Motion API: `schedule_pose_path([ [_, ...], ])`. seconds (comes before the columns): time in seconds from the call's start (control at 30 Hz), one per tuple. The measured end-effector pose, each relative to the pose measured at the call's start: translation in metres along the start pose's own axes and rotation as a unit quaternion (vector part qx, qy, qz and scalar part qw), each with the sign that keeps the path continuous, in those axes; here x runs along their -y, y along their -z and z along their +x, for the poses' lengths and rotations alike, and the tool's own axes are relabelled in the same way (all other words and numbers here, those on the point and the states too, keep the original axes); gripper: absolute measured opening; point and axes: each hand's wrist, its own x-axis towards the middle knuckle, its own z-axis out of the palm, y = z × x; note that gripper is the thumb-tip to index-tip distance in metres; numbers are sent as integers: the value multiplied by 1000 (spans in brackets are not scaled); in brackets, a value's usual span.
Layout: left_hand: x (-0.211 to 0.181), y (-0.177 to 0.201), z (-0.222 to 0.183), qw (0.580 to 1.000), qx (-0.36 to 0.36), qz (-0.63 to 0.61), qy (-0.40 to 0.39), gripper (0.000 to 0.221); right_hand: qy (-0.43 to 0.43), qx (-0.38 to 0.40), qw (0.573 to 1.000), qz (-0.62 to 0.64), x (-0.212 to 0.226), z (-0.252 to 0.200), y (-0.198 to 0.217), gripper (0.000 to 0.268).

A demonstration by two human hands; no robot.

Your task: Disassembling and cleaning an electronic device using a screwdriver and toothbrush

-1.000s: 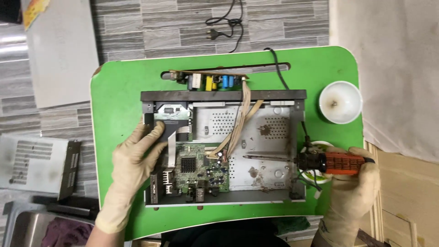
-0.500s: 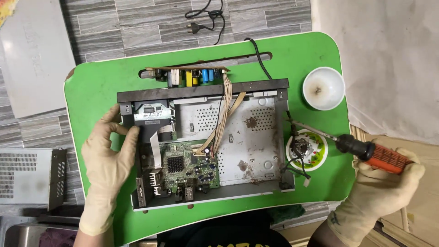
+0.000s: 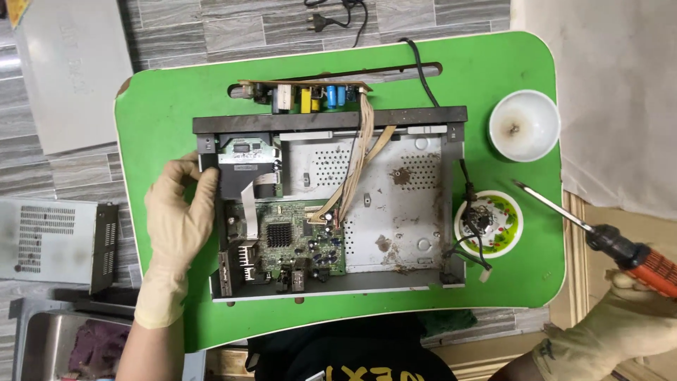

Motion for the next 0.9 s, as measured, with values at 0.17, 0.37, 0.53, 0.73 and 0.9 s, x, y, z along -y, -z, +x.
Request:
schedule_pose_path([
  [0.17,-39,11,9,995,34,-96,19,95,-13,-125,991,-35,36,-25,-23,40],
  [0.37,-50,20,22,982,177,53,-47,117,-111,-191,974,39,78,-51,-88,36],
  [0.53,-35,15,20,947,214,193,-142,86,-89,-130,987,38,56,-61,-100,42],
  [0.73,-48,18,16,942,215,174,-190,63,-9,-73,997,33,37,-71,-101,18],
  [0.9,-77,-8,10,941,195,273,-42,113,121,52,990,-42,57,-89,-116,31],
])
